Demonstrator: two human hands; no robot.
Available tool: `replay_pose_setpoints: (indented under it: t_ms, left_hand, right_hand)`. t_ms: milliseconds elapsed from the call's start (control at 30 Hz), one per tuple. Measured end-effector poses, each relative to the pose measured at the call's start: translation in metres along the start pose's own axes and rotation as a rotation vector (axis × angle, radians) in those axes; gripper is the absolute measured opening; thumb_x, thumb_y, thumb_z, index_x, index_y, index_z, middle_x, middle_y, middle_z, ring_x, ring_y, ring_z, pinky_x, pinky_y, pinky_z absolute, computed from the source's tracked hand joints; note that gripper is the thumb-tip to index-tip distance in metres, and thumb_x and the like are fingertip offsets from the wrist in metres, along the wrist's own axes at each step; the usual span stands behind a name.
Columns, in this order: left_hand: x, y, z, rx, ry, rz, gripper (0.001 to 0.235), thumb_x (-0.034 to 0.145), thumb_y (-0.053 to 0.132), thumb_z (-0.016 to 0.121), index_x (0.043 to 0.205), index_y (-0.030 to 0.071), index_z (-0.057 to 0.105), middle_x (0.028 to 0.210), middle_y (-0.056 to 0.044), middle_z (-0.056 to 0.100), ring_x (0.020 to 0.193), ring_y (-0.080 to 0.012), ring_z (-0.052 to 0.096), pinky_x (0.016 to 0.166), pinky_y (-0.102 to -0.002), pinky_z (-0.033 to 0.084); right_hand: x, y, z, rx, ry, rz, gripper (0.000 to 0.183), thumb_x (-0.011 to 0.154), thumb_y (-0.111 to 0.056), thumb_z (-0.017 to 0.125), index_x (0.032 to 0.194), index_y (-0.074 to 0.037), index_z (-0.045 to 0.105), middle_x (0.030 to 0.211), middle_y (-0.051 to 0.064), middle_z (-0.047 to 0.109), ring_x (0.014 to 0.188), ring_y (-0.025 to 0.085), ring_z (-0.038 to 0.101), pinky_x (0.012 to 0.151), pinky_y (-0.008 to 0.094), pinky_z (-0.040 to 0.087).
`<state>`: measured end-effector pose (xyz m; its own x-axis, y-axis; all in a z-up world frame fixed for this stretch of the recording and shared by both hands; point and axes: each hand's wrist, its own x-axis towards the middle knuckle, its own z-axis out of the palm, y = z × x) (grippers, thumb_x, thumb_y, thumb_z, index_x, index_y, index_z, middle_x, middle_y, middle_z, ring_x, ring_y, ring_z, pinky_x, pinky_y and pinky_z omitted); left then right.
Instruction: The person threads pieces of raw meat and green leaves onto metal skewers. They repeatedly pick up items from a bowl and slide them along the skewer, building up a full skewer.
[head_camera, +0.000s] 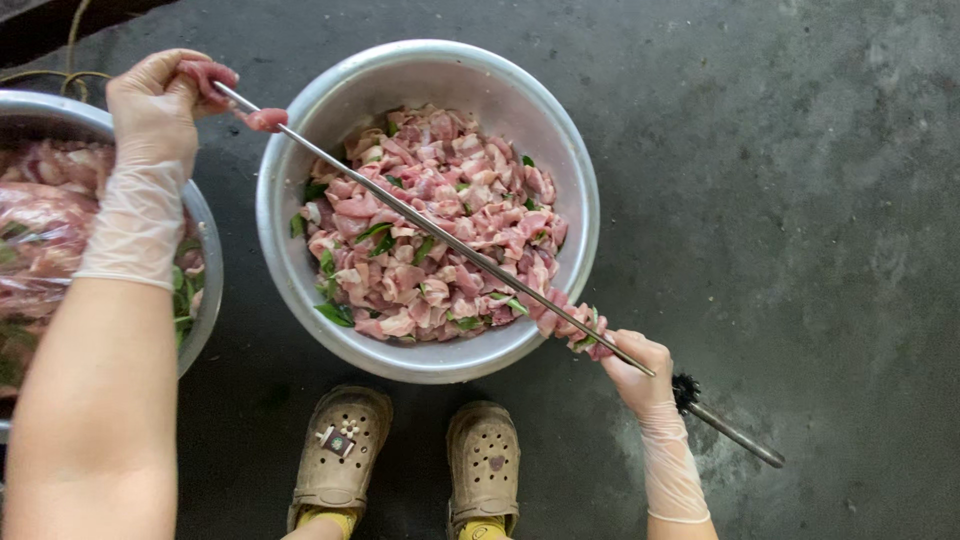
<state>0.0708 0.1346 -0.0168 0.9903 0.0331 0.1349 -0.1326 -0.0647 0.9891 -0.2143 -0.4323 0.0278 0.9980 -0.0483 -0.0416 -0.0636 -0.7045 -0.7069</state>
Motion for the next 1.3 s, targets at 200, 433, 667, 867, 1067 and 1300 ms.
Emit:
replay_pose_setpoints:
  t_ms: [200, 433, 667, 867, 1067, 1300]
  left_hand:
    - [0.005, 0.001, -0.002, 0.062, -0.03, -0.013, 0.021, 0.119, 0.002, 0.049, 0.119, -0.005, 0.069, 0.108, -0.012, 0.074, 0.09, -0.0119, 0.07, 0.087, -0.029, 0.064]
    - [-0.025, 0.073, 0.062, 0.395, -0.12, -0.002, 0.024, 0.115, -0.005, 0.051, 0.108, -0.005, 0.074, 0.099, -0.016, 0.075, 0.085, -0.0148, 0.07, 0.081, -0.029, 0.062]
    - [-0.09, 0.057, 0.156, 0.152, -0.107, 0.221, 0.042, 0.096, -0.001, 0.058, 0.138, -0.005, 0.058, 0.123, -0.017, 0.068, 0.111, -0.0283, 0.069, 0.093, -0.037, 0.056]
    - [-0.137, 0.032, 0.169, 1.082, -0.124, -0.231, 0.025, 0.083, 0.03, 0.082, 0.097, 0.01, 0.075, 0.095, -0.015, 0.074, 0.086, -0.0348, 0.071, 0.076, -0.046, 0.055]
    - [-0.127, 0.019, 0.143, 1.177, -0.157, -0.245, 0.007, 0.09, 0.022, 0.076, 0.089, 0.016, 0.079, 0.094, -0.011, 0.075, 0.086, -0.0326, 0.072, 0.076, -0.047, 0.055]
    - [-0.155, 0.007, 0.162, 1.077, -0.273, -0.164, 0.007, 0.087, 0.019, 0.074, 0.092, 0.018, 0.079, 0.086, -0.006, 0.073, 0.078, -0.0269, 0.072, 0.072, -0.042, 0.057]
  right_hand:
    - [-0.005, 0.002, 0.004, -0.006, 0.023, 0.006, 0.007, 0.083, -0.005, 0.071, 0.086, -0.006, 0.077, 0.078, 0.006, 0.073, 0.074, 0.018, 0.072, 0.069, 0.029, 0.054]
    - [-0.001, -0.002, 0.009, 0.072, 0.024, -0.039, 0.006, 0.084, -0.003, 0.07, 0.089, -0.005, 0.074, 0.079, 0.008, 0.072, 0.074, 0.018, 0.071, 0.069, 0.03, 0.054]
    - [0.005, -0.007, 0.026, 0.085, 0.091, -0.008, 0.005, 0.083, -0.001, 0.07, 0.085, -0.004, 0.073, 0.078, 0.009, 0.072, 0.074, 0.017, 0.071, 0.071, 0.03, 0.054]
    - [-0.001, 0.006, 0.016, 0.095, 0.118, 0.055, 0.01, 0.081, 0.001, 0.07, 0.089, -0.002, 0.075, 0.085, 0.008, 0.075, 0.079, 0.017, 0.071, 0.076, 0.029, 0.054]
    - [0.001, 0.004, 0.015, 0.115, 0.109, 0.096, 0.008, 0.08, -0.001, 0.07, 0.087, -0.002, 0.074, 0.084, 0.008, 0.074, 0.078, 0.017, 0.072, 0.074, 0.03, 0.055]
    - [0.001, 0.001, 0.014, 0.111, 0.102, 0.073, 0.011, 0.079, 0.0, 0.069, 0.088, -0.003, 0.074, 0.087, 0.008, 0.075, 0.082, 0.017, 0.072, 0.078, 0.03, 0.055]
